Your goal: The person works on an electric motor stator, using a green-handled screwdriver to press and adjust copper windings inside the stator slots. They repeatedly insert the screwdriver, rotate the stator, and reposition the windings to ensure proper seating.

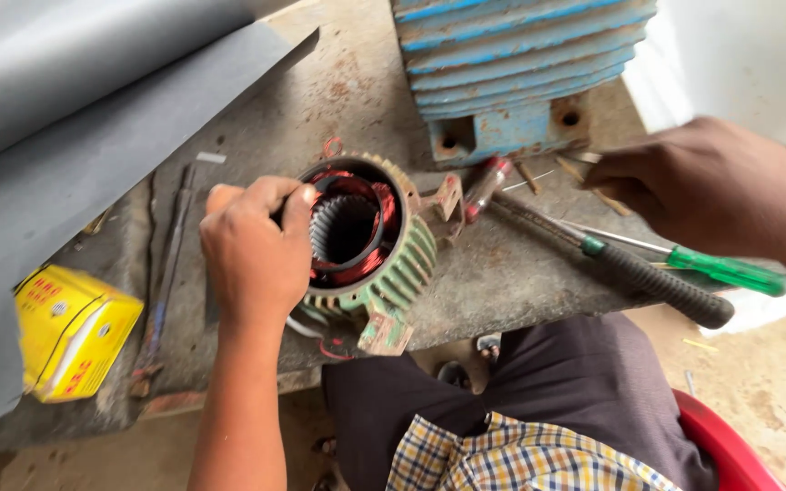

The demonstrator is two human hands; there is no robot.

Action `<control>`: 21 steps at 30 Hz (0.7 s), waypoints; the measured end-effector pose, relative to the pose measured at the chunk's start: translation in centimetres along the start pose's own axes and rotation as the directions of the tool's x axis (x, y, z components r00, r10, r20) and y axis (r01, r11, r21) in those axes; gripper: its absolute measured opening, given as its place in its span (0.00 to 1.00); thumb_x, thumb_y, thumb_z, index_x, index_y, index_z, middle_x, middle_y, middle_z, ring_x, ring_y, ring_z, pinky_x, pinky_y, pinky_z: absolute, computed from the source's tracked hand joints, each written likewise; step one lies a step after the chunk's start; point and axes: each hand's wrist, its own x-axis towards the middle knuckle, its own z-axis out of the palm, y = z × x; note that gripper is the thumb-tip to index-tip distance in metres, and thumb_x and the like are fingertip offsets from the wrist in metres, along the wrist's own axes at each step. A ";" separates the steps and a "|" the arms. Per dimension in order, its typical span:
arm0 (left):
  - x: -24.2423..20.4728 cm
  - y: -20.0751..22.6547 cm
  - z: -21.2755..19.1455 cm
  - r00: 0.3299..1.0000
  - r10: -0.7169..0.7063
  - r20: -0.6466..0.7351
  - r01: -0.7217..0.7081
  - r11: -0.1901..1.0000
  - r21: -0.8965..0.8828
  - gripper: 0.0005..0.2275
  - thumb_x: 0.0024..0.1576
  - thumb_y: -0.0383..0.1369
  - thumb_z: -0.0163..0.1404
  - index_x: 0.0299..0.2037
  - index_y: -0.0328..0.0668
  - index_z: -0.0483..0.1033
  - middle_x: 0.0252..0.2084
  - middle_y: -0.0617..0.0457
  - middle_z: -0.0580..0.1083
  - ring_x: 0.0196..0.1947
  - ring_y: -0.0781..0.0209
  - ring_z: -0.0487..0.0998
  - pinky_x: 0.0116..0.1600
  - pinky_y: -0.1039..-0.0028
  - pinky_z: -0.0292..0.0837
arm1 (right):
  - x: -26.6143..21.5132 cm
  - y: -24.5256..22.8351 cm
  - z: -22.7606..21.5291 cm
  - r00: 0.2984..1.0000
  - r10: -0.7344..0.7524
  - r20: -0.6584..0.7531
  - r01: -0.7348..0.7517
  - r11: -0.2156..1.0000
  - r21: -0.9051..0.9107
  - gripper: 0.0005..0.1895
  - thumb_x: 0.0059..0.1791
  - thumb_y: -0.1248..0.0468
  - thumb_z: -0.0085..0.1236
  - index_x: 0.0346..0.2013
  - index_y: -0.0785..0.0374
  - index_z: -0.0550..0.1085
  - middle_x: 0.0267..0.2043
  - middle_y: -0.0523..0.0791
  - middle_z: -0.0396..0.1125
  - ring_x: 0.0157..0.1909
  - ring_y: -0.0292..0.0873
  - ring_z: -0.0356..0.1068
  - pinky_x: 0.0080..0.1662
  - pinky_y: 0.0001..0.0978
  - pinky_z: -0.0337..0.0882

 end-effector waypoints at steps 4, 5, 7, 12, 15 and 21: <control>-0.4 -0.2 0.0 1.000 -0.007 -0.014 0.006 0.999 -0.044 0.04 0.58 0.34 0.61 0.36 0.44 0.84 0.31 0.46 0.78 0.41 0.43 0.76 0.46 0.55 0.71 | -3.8 2.6 1.9 0.972 0.193 -0.136 -0.214 0.964 -0.158 0.09 0.50 0.65 0.56 0.42 0.58 0.81 0.39 0.48 0.77 0.37 0.53 0.77 0.40 0.45 0.77; -0.6 -0.2 0.0 1.000 0.010 -0.023 -0.011 0.999 -0.046 0.04 0.59 0.34 0.61 0.37 0.45 0.84 0.32 0.46 0.78 0.41 0.43 0.76 0.47 0.55 0.71 | -4.8 2.8 2.2 0.973 0.197 -0.123 -0.213 0.968 -0.135 0.09 0.52 0.64 0.55 0.44 0.57 0.81 0.40 0.47 0.77 0.37 0.50 0.77 0.42 0.43 0.78; -0.4 -0.3 -0.1 0.999 0.036 -0.032 -0.037 0.999 -0.033 0.04 0.60 0.34 0.61 0.38 0.45 0.84 0.33 0.46 0.78 0.42 0.43 0.76 0.47 0.55 0.70 | -6.5 3.3 2.7 0.972 0.206 -0.111 -0.217 0.972 -0.091 0.10 0.55 0.61 0.52 0.46 0.54 0.81 0.42 0.44 0.78 0.38 0.44 0.79 0.45 0.40 0.79; -0.7 -0.5 -0.1 0.999 0.047 -0.001 -0.047 0.999 0.007 0.04 0.62 0.35 0.61 0.40 0.46 0.84 0.34 0.46 0.78 0.43 0.43 0.76 0.49 0.55 0.70 | -10.9 4.5 5.3 0.973 0.228 0.037 -0.225 0.972 -0.070 0.18 0.46 0.52 0.58 0.47 0.53 0.80 0.49 0.45 0.75 0.46 0.48 0.77 0.46 0.42 0.78; -0.7 -0.4 -0.3 1.000 0.024 0.010 -0.025 0.999 0.038 0.05 0.61 0.36 0.61 0.40 0.46 0.84 0.32 0.45 0.77 0.42 0.43 0.76 0.47 0.55 0.69 | -11.8 4.8 6.7 0.993 0.102 -0.058 -0.112 0.972 -0.207 0.18 0.46 0.48 0.57 0.45 0.50 0.79 0.51 0.43 0.73 0.51 0.49 0.76 0.53 0.47 0.75; 0.2 -0.6 -0.6 0.995 0.089 -0.035 -0.091 0.994 -0.062 0.03 0.58 0.31 0.59 0.35 0.44 0.83 0.30 0.44 0.77 0.37 0.40 0.73 0.47 0.52 0.67 | -8.2 5.0 6.7 0.925 0.375 -0.071 -0.381 0.916 -0.126 0.15 0.49 0.50 0.57 0.46 0.51 0.78 0.50 0.44 0.74 0.50 0.49 0.77 0.53 0.47 0.75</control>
